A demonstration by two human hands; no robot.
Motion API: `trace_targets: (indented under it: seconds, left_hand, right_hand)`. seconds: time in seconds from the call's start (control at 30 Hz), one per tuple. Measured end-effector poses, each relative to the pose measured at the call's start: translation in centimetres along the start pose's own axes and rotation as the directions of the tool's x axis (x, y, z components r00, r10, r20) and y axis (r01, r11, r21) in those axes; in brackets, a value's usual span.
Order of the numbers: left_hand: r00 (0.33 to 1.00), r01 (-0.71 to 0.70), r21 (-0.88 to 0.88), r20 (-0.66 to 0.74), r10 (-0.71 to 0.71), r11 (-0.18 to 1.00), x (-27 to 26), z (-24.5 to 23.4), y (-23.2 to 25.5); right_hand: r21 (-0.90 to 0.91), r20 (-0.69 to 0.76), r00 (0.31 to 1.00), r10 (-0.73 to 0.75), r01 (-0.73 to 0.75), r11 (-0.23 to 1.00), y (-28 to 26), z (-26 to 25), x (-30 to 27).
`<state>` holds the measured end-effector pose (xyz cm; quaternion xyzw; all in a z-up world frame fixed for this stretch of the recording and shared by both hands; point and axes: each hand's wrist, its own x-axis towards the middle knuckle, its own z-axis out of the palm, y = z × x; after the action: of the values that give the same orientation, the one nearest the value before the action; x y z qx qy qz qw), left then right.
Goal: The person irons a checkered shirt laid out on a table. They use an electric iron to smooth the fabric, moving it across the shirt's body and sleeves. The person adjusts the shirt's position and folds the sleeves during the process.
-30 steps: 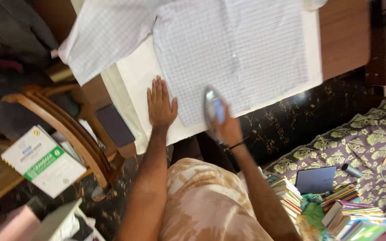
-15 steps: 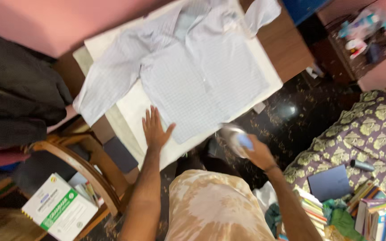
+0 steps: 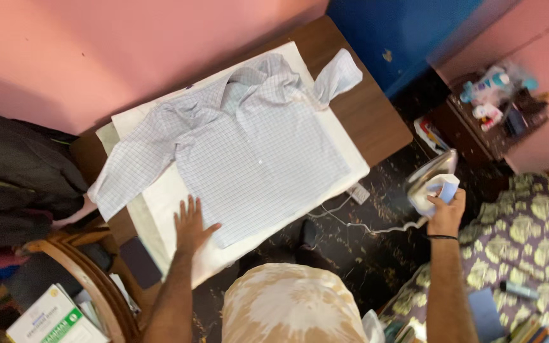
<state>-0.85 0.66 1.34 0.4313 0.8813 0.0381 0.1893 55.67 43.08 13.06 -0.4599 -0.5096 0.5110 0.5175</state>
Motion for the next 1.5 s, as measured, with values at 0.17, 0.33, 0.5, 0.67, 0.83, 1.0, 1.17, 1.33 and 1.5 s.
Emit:
trace_targets:
  seconds: [0.17,0.33,0.5,0.67,0.83,1.0,1.17,1.33,1.5]
  left_hand:
    - [0.965,0.246,0.03,0.087,-0.248,0.969,-1.4,-1.5,4.2]
    - [0.88,0.472,-0.161,0.027,-0.474,0.867,-4.5,-0.9,9.3]
    - [0.828,0.53,-0.233,-0.064,-0.557,0.815,-8.7,-0.1,13.6]
    - [0.817,0.484,-0.364,-0.139,-0.56,0.796,-9.8,0.0,15.2]
    - [0.705,0.639,-0.408,-0.026,-0.708,0.652,-7.7,0.8,14.5]
    - [0.658,0.648,-0.464,-0.056,-0.751,0.604,-5.1,1.7,11.9]
    - [0.636,0.707,-0.51,0.155,-0.756,0.49,-4.2,1.9,8.2]
    - [0.629,0.744,-0.514,0.326,-0.705,0.426,-3.6,3.1,6.3]
    - [0.667,0.677,-0.606,0.267,-0.696,0.417,-4.5,4.6,6.8]
  right_hand:
    - [0.265,0.031,0.999,0.01,-0.018,0.964,4.7,4.4,9.3]
    - [0.259,0.051,0.991,0.122,-0.131,0.957,10.5,10.0,14.4]
    - [0.072,0.004,0.99,0.141,-0.141,0.987,15.4,12.5,15.7]
    - [0.081,0.028,0.992,0.123,-0.125,0.989,17.4,13.4,16.8]
    - [0.067,0.071,0.991,0.113,-0.118,0.991,18.4,16.8,19.4]
    - [0.037,0.131,0.99,0.056,-0.061,0.997,17.4,17.6,20.4]
    - [-0.412,0.196,0.98,0.028,0.056,0.91,14.5,14.9,16.5]
    - [-0.665,0.392,0.9,0.189,0.136,0.734,13.6,13.4,8.0]
    - [-0.807,0.374,0.803,0.464,0.035,0.59,14.2,16.6,4.4]
